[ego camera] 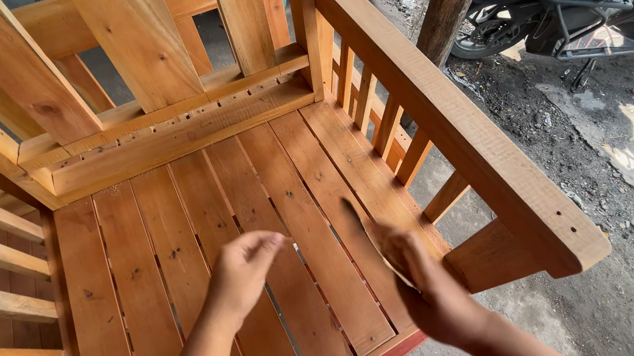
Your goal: The person sands a wooden chair with sandpaper, first rubbing the armrests and front frame, then working across the seat slats and edges. They reposition the chair and continue sanding different seat areas throughout the clip.
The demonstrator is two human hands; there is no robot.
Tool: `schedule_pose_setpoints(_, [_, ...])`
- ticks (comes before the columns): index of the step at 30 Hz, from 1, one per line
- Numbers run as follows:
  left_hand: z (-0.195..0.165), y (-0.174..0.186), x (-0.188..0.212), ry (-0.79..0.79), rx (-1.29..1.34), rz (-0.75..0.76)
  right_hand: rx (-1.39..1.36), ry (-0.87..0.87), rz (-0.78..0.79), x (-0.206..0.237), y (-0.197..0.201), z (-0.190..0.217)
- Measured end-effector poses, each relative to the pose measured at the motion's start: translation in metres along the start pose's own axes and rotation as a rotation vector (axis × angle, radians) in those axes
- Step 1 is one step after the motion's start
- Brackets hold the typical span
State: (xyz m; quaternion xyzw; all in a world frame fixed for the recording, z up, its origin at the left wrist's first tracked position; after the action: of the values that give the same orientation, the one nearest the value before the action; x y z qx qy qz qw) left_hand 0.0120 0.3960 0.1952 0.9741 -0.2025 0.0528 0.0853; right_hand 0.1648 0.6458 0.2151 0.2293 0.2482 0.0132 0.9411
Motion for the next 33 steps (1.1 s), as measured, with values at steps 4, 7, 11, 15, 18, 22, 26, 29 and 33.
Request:
schedule_pose_setpoints(4, [0.020, 0.030, -0.026, -0.170, -0.711, -0.368, 0.501, -0.307, 0.374, -0.020, -0.003, -0.006])
schedule_pose_setpoints(7, [0.035, 0.022, -0.032, -0.215, -0.912, -0.329, 0.656, -0.269, 0.613, -0.017, -0.038, -0.008])
schedule_pose_setpoints(11, [0.043, -0.001, -0.022, -0.207, -0.172, 0.128, -0.002, -0.258, 0.265, -0.005, -0.051, -0.028])
schedule_pose_setpoints(15, [0.033, -0.012, 0.002, 0.174, 0.584, 0.468, -0.717, -0.751, -0.351, 0.011, -0.053, -0.063])
schedule_pose_setpoints(18, [0.013, -0.012, 0.006, 0.193, 0.567, 0.374, -0.703, -0.803, -0.356, -0.008, -0.047, -0.059])
schedule_pose_setpoints(22, [-0.022, 0.006, -0.001, -0.031, -0.153, 0.141, -0.368, -0.243, -0.443, -0.066, 0.007, 0.001])
schedule_pose_setpoints(26, [-0.060, 0.010, 0.003, -0.431, -0.631, 0.166, 0.499, -0.026, 0.128, -0.126, 0.006, 0.064])
schedule_pose_setpoints(29, [-0.077, 0.003, 0.007, -0.605, -0.723, 0.183, 0.505, -0.659, 0.681, -0.144, -0.023, 0.055])
schedule_pose_setpoints(33, [-0.073, 0.011, -0.001, -0.721, -0.645, -0.056, 0.623, -0.450, 0.427, -0.135, -0.031, 0.038])
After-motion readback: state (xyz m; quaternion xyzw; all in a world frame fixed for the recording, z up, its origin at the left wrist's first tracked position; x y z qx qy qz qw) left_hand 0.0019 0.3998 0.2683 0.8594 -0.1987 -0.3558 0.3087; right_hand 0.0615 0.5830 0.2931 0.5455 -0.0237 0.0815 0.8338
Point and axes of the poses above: each hand's wrist, its own x-axis away from the middle knuckle, its own y-axis out of the back of the hand, z = x × y, the point moved 3 cm from there along -x, towards the middle knuckle, and after that the axes turned 2 degrees about -x, right-handed, at the moved point
